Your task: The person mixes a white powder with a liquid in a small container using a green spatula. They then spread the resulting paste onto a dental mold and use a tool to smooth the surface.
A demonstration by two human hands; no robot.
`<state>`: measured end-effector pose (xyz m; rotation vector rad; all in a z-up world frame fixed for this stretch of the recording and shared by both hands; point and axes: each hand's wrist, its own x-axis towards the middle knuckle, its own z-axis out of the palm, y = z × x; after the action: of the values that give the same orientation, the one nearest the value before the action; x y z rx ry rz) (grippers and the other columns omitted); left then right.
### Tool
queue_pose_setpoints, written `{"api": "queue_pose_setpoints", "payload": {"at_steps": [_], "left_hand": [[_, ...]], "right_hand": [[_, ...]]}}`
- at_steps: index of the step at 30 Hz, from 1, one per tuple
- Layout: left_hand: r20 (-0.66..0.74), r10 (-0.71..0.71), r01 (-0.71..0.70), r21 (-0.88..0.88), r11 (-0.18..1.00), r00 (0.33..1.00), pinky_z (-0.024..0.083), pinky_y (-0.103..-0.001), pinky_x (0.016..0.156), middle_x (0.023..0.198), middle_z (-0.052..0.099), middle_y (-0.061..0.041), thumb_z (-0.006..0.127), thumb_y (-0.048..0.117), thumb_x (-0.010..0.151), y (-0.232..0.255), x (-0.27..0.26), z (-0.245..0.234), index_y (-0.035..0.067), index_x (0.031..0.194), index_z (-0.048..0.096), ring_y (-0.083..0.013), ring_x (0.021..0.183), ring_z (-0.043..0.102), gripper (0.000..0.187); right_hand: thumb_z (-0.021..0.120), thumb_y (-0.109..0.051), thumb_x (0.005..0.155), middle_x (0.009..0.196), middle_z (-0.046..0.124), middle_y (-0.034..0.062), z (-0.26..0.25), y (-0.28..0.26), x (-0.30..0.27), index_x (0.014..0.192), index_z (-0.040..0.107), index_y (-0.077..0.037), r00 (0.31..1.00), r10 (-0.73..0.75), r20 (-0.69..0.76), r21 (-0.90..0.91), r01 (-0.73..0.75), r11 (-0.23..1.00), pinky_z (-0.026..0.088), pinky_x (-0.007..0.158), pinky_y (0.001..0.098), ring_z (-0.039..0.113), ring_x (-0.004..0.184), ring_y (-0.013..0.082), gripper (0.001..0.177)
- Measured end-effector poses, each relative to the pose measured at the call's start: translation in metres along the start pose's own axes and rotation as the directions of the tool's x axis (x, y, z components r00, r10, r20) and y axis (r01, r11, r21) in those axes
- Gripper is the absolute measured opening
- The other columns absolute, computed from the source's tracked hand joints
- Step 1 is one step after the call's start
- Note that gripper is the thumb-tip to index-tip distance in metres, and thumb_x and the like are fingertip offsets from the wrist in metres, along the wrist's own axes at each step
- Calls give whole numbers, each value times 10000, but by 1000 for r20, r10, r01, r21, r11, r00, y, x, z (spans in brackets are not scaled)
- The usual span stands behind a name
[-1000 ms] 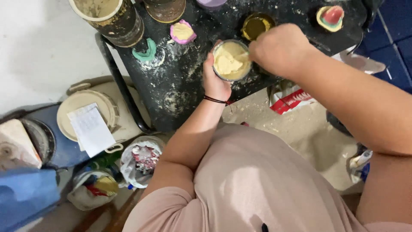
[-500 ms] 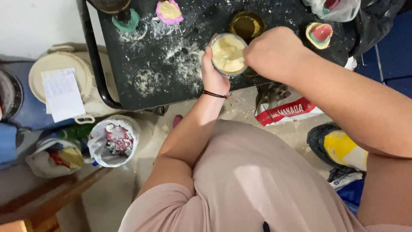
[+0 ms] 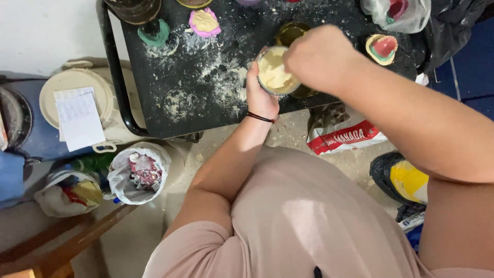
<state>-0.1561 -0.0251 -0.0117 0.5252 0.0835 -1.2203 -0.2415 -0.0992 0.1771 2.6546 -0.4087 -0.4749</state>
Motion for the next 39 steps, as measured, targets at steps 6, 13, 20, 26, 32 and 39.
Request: {"api": "queue_pose_setpoints", "payload": {"at_steps": [6, 13, 20, 26, 32, 39], "left_hand": [[191, 70, -55, -79, 995, 979, 537, -506, 1019, 1346, 664, -185, 606, 503, 1017, 30, 20, -9, 92, 1448, 586, -359, 1237, 625, 596], [153, -24, 28, -25, 999, 988, 542, -494, 1012, 1339, 678, -206, 539, 449, 1053, 44, 21, -6, 71, 1422, 608, -355, 1222, 649, 532], [50, -52, 49, 63, 997, 997, 570, -477, 903, 1180, 726, -182, 609, 470, 983, 67, 25, -3, 57, 1296, 657, -343, 1094, 687, 520], [134, -106, 94, 95, 991, 985, 564, -501, 961, 1338, 686, -178, 551, 524, 1017, 83, 29, -8, 110, 1424, 623, -350, 1254, 632, 585], [288, -222, 196, 114, 974, 932, 514, -511, 1061, 1407, 645, -185, 512, 667, 1020, 87, 24, -9, 118, 1458, 597, -356, 1336, 579, 708], [222, -140, 119, 107, 987, 965, 582, -539, 1003, 1343, 664, -249, 582, 631, 1083, 81, 19, 12, 124, 1451, 620, -398, 1239, 642, 628]], "right_hand": [[721, -129, 766, 712, 725, -26, 8, 4, 4, 769, 706, -221, 998, -6, 56, -7, 6, 1000, 527, 440, 410, 744, 676, 270, 92], [704, -327, 943, 780, 731, -45, -13, 7, 36, 816, 735, -209, 995, 75, 66, 5, -75, 997, 560, 457, 388, 745, 735, 268, 177], [691, -218, 902, 773, 747, -30, -29, -19, 46, 778, 742, -219, 974, 105, 200, 82, -124, 989, 590, 532, 406, 758, 735, 276, 134], [783, -428, 1046, 737, 586, -66, 7, 6, 7, 896, 696, -269, 922, 228, -313, 124, -198, 972, 478, 541, 371, 667, 735, 230, 236], [851, 33, 1005, 1006, 627, 124, 27, -13, -25, 1315, 810, -69, 817, 359, -451, 656, 31, 754, 464, 873, 460, 586, 945, 323, 329], [719, 226, 905, 1027, 698, 251, 90, -26, -45, 1161, 845, -19, 655, 480, -583, 706, 117, 699, 505, 895, 522, 646, 999, 453, 376]]}}
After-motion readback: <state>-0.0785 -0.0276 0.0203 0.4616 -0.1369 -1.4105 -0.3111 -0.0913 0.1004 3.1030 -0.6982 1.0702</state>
